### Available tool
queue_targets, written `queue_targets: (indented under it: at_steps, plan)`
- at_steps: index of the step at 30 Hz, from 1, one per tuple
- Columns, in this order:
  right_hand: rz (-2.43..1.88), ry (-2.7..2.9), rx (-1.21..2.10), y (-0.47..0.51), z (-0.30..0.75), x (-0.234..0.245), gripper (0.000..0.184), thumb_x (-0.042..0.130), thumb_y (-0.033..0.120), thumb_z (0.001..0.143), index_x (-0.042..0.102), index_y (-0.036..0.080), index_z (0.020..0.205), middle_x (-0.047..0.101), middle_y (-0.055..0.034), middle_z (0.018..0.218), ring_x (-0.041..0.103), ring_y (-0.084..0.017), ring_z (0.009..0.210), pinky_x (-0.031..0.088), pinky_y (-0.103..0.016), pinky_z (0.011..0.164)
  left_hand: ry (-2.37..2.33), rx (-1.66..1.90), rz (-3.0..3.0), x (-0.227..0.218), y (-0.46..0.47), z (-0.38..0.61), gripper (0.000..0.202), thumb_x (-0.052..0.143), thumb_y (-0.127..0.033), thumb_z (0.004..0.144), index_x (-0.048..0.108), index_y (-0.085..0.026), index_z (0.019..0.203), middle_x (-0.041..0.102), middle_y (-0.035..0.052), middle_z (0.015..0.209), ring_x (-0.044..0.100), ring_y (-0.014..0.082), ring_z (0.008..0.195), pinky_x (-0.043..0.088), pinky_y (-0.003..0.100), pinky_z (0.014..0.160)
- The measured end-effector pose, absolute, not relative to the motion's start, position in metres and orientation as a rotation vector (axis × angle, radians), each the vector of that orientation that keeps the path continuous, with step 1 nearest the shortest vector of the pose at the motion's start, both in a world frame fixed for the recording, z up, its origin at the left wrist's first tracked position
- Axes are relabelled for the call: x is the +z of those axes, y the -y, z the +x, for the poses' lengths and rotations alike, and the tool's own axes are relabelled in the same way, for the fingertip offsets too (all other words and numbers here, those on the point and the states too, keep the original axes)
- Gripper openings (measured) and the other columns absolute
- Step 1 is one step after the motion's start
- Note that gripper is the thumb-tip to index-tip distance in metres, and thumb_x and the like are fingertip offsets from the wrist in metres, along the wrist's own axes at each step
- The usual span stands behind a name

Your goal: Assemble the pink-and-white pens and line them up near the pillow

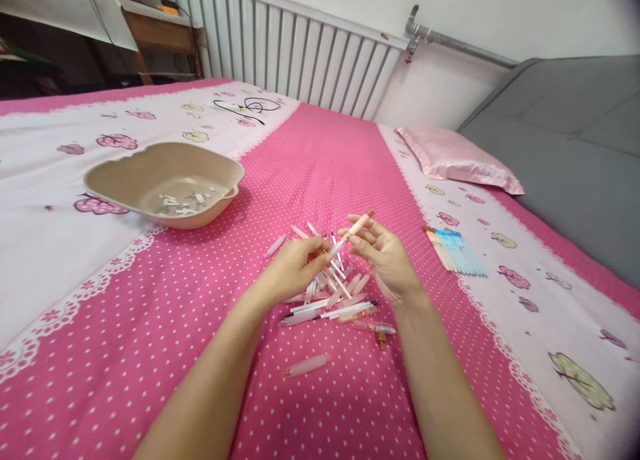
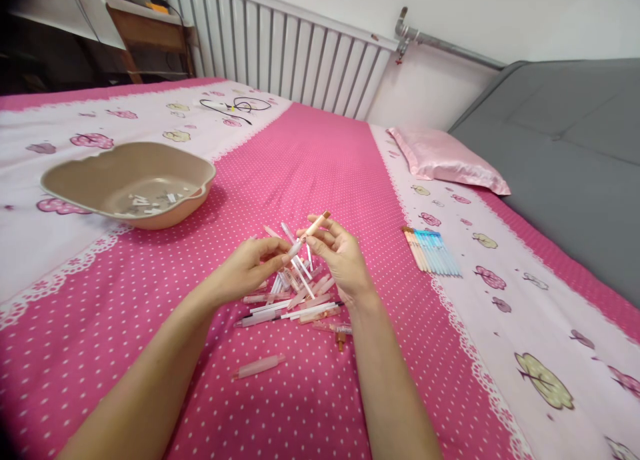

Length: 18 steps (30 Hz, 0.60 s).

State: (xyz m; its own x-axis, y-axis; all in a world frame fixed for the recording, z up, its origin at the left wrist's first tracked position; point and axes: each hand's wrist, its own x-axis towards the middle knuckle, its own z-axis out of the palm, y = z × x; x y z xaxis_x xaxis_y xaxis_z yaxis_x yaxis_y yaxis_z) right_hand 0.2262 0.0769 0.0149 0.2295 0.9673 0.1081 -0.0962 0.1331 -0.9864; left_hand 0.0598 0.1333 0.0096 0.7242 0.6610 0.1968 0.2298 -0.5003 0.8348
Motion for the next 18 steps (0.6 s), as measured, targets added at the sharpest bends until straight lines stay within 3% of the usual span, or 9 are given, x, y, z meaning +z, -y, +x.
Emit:
queue_targets:
  at_steps: [6, 11, 18]
  plan:
    - [-1.186, 0.992, 0.960, -0.0775, 0.2230, 0.0160, 0.035, 0.079, 0.025, 0.060, 0.066, 0.022, 0.093, 0.065, 0.0019, 0.076, 0.059, -0.011, 0.076, 0.047, -0.025, 0.073, -0.644, 0.657, 2.047, 0.0090, -0.1336, 0.0596, 0.021, 0.046, -0.031, 0.085, 0.060, -0.015, 0.084, 0.060, -0.0007, 0.072, 0.052, 0.0097, 0.063, 0.039, 0.023, 0.059]
    - [-1.195, 1.043, 0.915, -0.0780, 0.2251, 0.0127, 0.034, 0.078, 0.026, 0.062, 0.065, 0.021, 0.093, 0.062, 0.0032, 0.071, 0.056, -0.009, 0.069, 0.046, -0.023, 0.067, -0.658, 0.667, 2.017, 0.0077, -0.1333, 0.0598, 0.022, 0.049, -0.034, 0.083, 0.060, -0.015, 0.085, 0.062, 0.0002, 0.072, 0.054, 0.0101, 0.063, 0.040, 0.023, 0.059]
    - [-1.139, 1.030, 0.952, -0.0754, 0.2240, 0.0141, 0.026, 0.071, 0.030, 0.071, 0.066, 0.024, 0.096, 0.065, -0.0020, 0.096, 0.060, -0.014, 0.089, 0.049, -0.023, 0.069, -0.622, 0.617, 1.997, 0.0124, -0.1318, 0.0589, 0.026, 0.042, -0.033, 0.086, 0.060, -0.015, 0.087, 0.058, 0.0000, 0.072, 0.049, 0.0094, 0.062, 0.039, 0.022, 0.057]
